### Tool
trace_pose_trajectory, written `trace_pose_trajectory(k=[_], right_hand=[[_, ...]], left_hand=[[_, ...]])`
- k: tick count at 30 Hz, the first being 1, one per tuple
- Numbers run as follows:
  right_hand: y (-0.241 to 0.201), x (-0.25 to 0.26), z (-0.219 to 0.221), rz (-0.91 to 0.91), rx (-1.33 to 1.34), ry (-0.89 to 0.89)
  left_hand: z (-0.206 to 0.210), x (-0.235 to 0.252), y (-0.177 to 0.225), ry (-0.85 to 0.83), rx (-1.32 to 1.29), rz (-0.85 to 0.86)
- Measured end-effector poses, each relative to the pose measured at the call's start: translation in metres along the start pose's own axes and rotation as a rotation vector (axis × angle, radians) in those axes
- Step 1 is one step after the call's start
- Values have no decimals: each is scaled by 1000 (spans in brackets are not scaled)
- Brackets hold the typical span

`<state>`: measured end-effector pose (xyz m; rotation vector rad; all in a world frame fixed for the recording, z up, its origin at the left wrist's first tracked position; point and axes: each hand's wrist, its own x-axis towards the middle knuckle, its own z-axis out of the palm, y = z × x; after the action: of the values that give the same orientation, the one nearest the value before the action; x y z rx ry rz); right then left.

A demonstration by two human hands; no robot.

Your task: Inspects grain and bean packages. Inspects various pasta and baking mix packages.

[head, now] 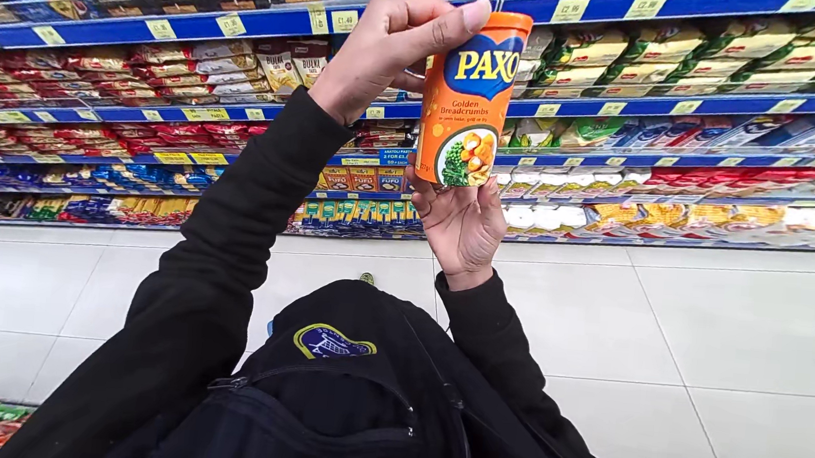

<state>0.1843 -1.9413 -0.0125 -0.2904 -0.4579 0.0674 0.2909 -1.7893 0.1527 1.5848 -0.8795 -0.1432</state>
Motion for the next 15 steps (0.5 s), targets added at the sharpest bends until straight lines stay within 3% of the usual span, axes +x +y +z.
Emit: trace_pose_trajectory(k=[10,15], right_hand=[[-4,5,-6,10,25,-9],[-3,11,-7,6,22,-12]], left_hand=[[0,4,-4,-4,-32,-37],[-2,5,-2,2,70,-29]])
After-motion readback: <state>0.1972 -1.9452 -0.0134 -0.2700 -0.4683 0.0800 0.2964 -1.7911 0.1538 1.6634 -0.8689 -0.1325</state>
